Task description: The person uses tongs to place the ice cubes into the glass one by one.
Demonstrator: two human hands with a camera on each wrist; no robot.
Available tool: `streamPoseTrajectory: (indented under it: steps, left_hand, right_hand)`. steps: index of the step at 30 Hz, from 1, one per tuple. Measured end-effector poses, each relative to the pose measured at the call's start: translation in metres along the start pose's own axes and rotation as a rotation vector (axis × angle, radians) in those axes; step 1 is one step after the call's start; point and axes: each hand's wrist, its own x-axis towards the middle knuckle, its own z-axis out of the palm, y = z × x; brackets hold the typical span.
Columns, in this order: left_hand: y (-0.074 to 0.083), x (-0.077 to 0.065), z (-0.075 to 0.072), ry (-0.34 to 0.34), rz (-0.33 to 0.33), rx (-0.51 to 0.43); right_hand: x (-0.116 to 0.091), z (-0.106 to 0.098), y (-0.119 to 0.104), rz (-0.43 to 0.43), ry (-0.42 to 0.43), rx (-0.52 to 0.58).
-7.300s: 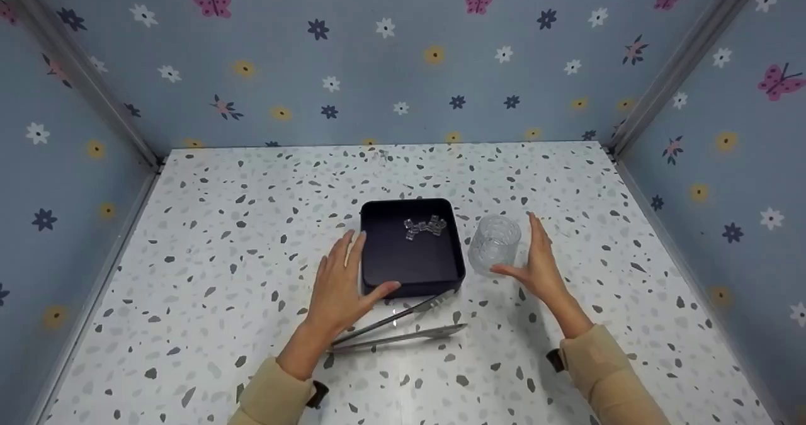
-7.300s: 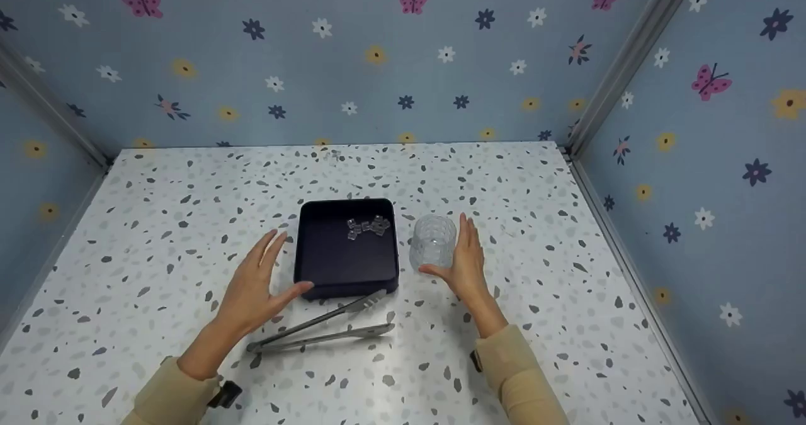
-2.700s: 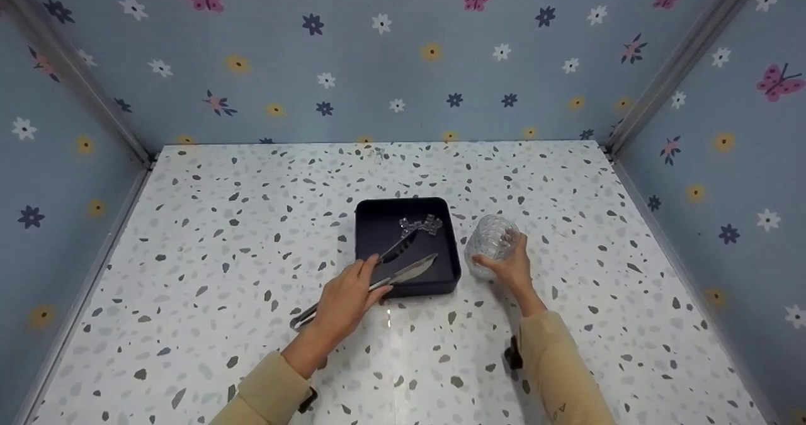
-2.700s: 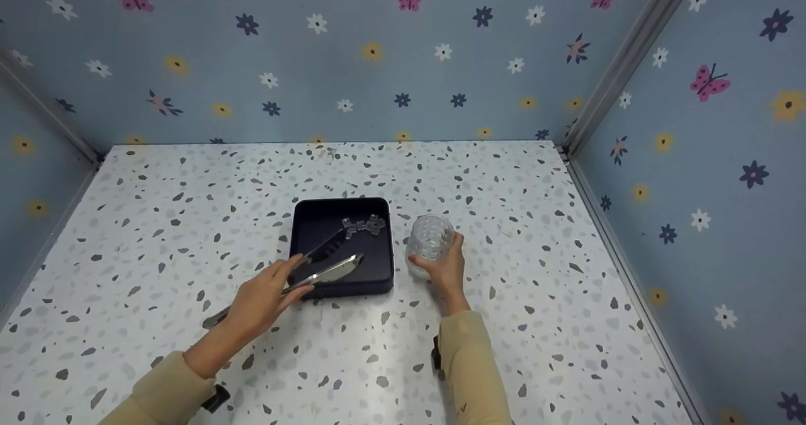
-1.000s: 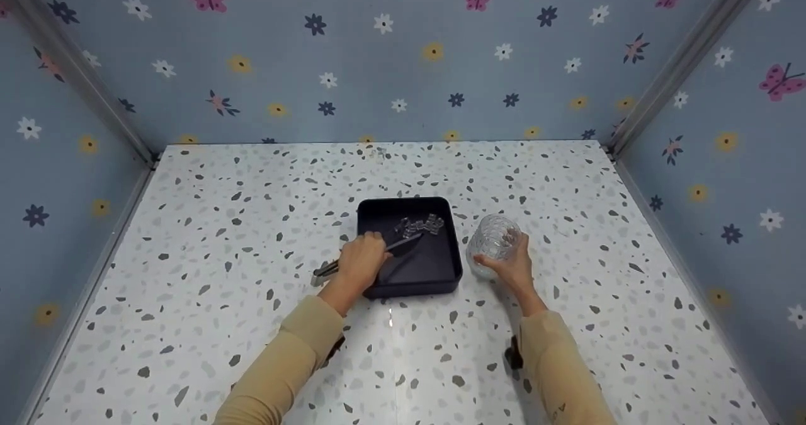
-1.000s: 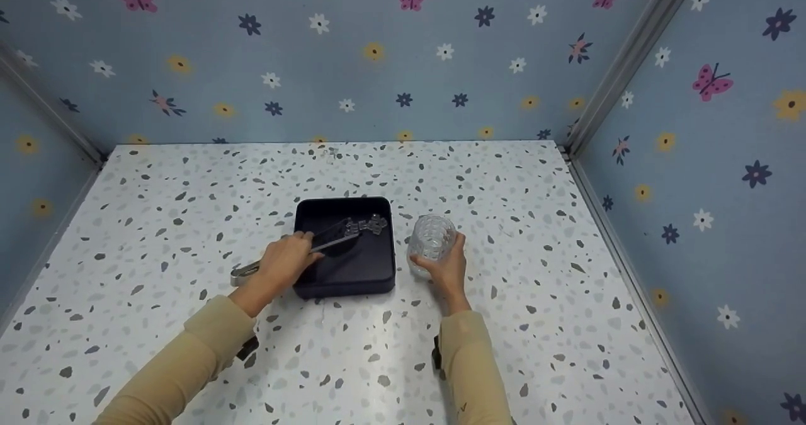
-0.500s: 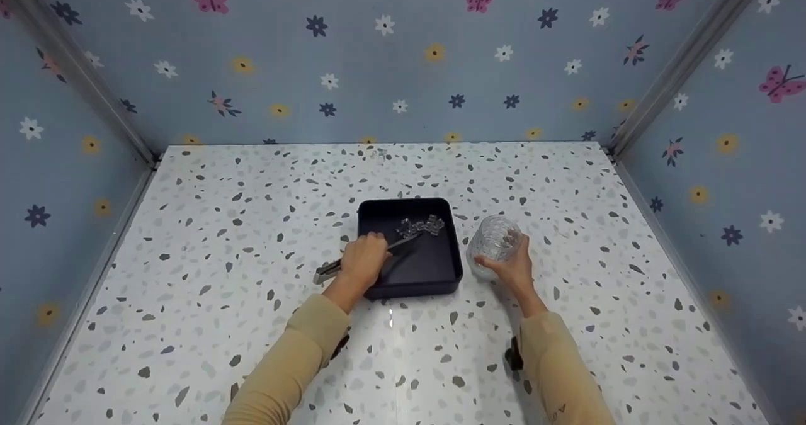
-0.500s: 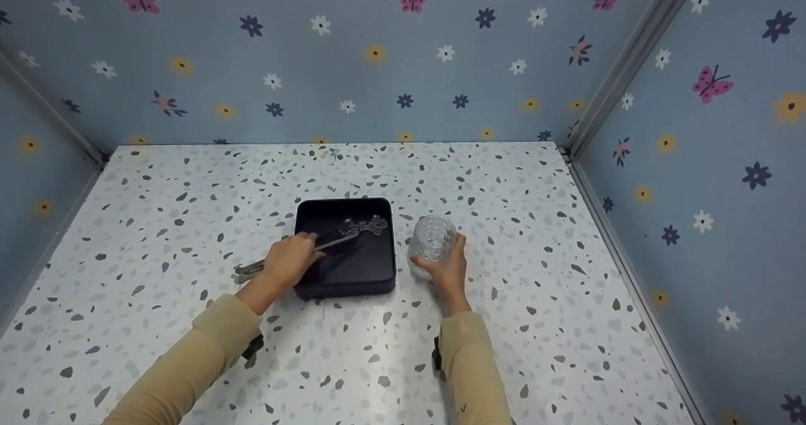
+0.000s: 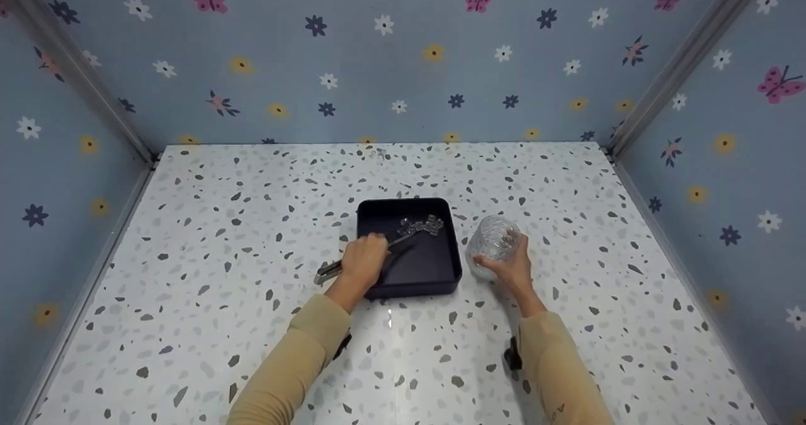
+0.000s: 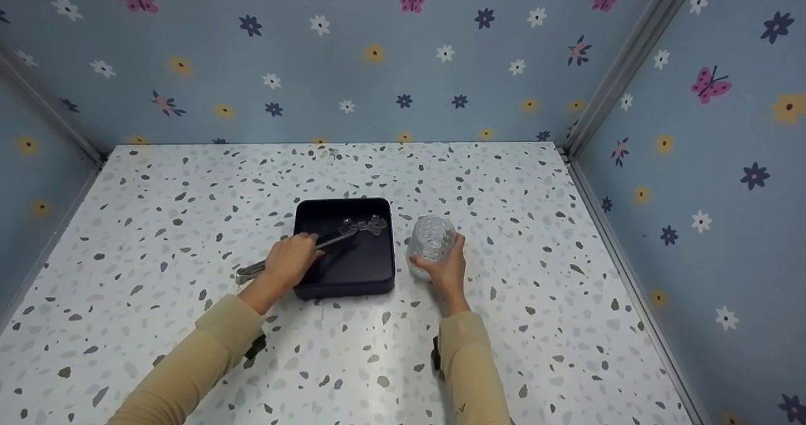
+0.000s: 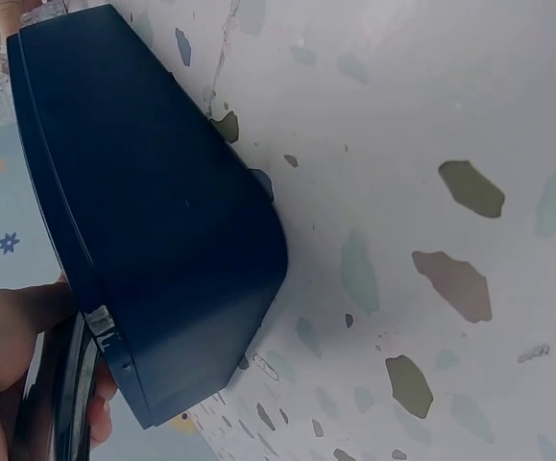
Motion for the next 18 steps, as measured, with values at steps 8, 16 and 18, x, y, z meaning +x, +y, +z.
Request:
streamPoseTrajectory:
  steps: [8,16,18]
  left_hand:
    - [0.0005,0.0015,0.0006,-0.007,-0.013,-0.017]
    - [-0.0002,0.0013,0.0020,0.025,-0.006,-0.016]
    - [-0.0006,0.0012,0.0025,0.033,-0.002,-0.010]
  right_hand:
    - [0.0001,0.0000,0.0003,-0.003,0.007,0.002]
    - [0.0008,0.0004,-0.0008,0.018,0.000,-0.026]
    - [0.0010,0.0007,-0.0004,0.013,0.002,-0.029]
